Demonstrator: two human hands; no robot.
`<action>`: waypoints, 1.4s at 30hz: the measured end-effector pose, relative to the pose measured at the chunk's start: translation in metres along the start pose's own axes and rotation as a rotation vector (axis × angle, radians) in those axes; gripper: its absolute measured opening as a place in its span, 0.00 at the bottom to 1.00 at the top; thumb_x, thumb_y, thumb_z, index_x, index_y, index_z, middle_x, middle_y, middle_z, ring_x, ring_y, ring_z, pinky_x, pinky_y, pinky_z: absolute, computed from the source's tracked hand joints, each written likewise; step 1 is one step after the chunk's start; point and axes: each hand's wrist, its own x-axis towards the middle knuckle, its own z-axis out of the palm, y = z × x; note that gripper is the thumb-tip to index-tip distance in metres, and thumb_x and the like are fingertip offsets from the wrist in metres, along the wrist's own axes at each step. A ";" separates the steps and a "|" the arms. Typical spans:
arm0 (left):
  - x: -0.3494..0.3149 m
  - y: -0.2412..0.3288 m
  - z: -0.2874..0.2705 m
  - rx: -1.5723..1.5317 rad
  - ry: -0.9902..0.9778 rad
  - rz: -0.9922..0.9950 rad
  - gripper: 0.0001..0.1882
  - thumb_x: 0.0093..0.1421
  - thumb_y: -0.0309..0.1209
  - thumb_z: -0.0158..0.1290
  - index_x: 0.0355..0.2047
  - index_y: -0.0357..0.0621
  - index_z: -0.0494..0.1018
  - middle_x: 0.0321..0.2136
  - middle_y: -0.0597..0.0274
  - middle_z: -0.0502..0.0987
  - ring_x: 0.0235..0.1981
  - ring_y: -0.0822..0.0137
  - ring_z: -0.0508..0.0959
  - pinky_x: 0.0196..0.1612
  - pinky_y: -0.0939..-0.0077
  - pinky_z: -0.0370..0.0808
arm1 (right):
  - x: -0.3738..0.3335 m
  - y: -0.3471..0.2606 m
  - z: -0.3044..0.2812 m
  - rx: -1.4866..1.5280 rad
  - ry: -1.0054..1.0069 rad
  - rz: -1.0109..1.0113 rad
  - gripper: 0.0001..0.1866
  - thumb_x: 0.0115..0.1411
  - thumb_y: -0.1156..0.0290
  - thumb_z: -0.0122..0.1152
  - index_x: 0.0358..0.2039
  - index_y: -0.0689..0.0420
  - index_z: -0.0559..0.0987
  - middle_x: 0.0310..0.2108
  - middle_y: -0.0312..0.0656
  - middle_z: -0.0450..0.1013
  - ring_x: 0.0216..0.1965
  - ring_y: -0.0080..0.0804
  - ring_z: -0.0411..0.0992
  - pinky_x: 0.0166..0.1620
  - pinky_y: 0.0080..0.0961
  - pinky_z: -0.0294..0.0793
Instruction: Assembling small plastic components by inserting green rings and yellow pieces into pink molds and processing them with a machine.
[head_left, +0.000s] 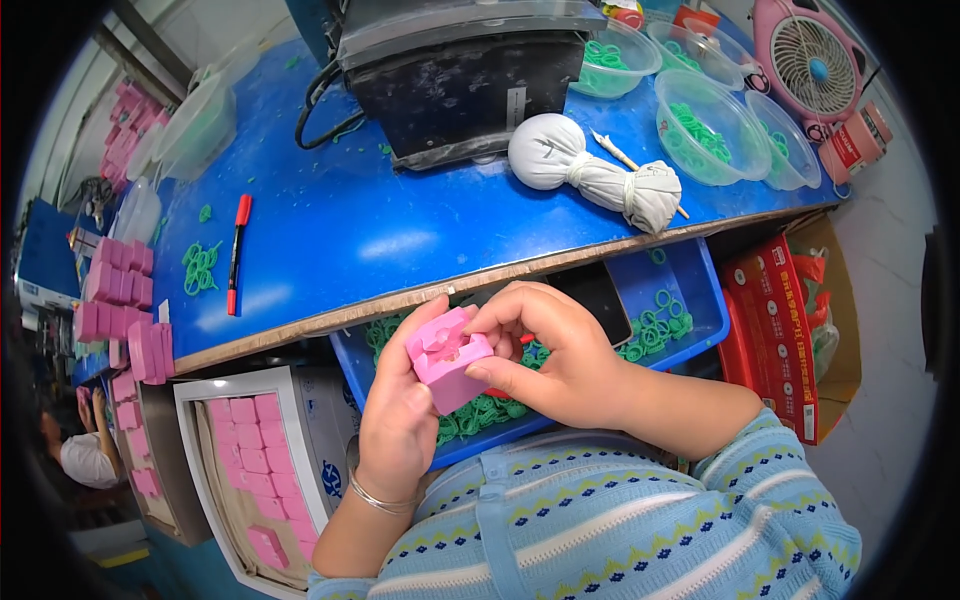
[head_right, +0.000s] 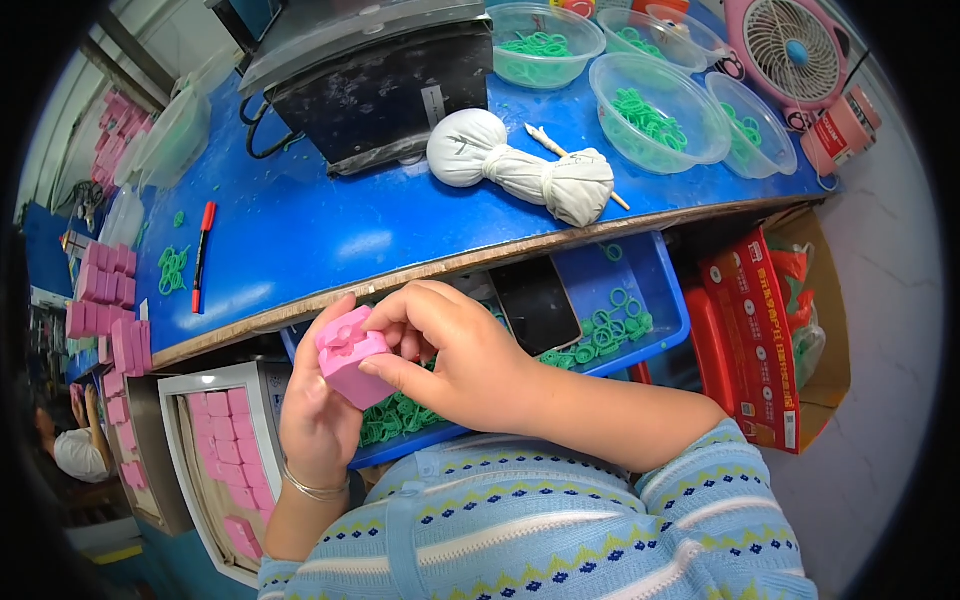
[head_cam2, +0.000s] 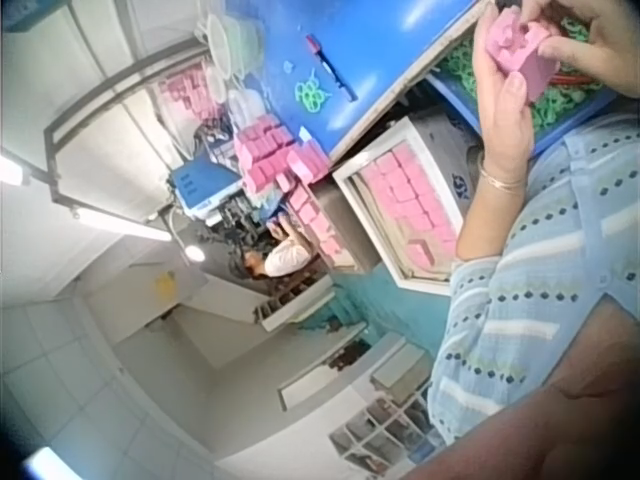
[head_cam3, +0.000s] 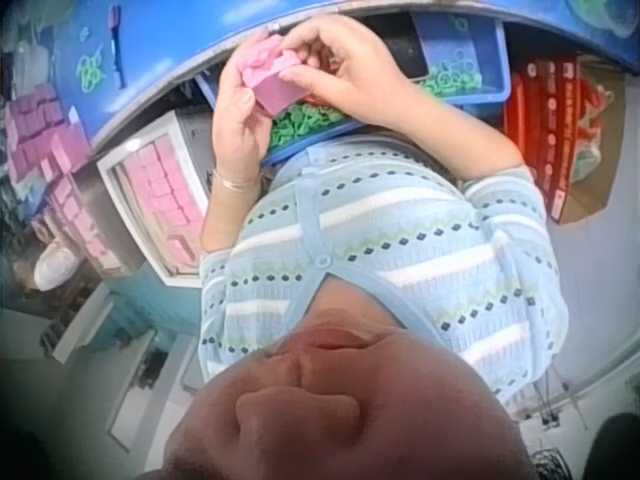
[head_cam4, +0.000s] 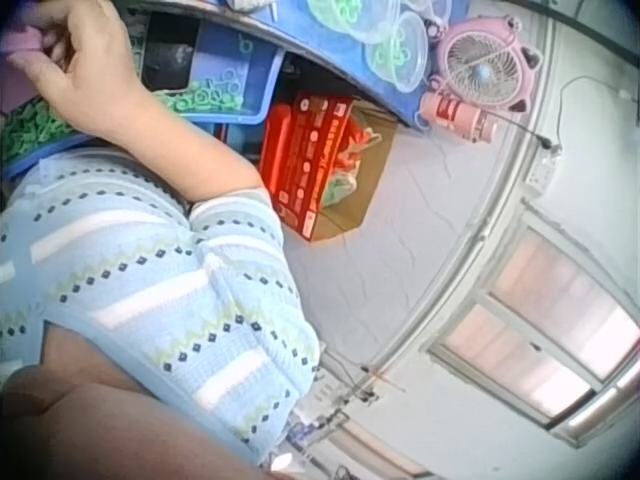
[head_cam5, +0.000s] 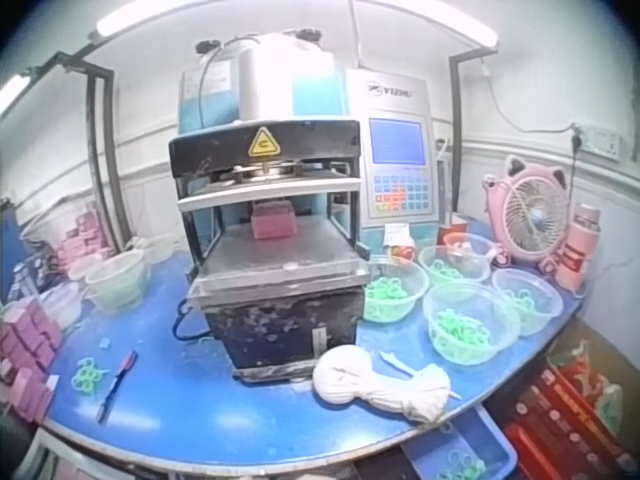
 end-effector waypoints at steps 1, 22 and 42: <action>-0.001 -0.001 0.001 0.122 -0.008 0.042 0.31 0.58 0.39 0.49 0.56 0.32 0.56 0.49 0.51 0.67 0.50 0.63 0.69 0.53 0.69 0.65 | 0.000 -0.001 0.000 0.003 0.002 0.054 0.13 0.51 0.72 0.63 0.35 0.61 0.72 0.29 0.39 0.66 0.27 0.23 0.65 0.31 0.19 0.68; 0.001 0.001 -0.007 0.034 -0.237 0.088 0.29 0.54 0.39 0.57 0.53 0.40 0.63 0.48 0.53 0.68 0.48 0.58 0.71 0.52 0.66 0.69 | 0.012 0.004 -0.005 0.141 -0.281 -0.080 0.22 0.51 0.68 0.64 0.44 0.64 0.72 0.47 0.47 0.66 0.48 0.36 0.65 0.51 0.32 0.64; 0.043 0.086 -0.065 1.612 0.032 0.067 0.43 0.33 0.24 0.65 0.52 0.35 0.58 0.48 0.47 0.62 0.49 0.48 0.65 0.55 0.65 0.63 | 0.066 -0.048 -0.084 0.691 -0.068 0.357 0.22 0.61 0.62 0.43 0.50 0.65 0.69 0.35 0.50 0.74 0.28 0.29 0.73 0.32 0.23 0.71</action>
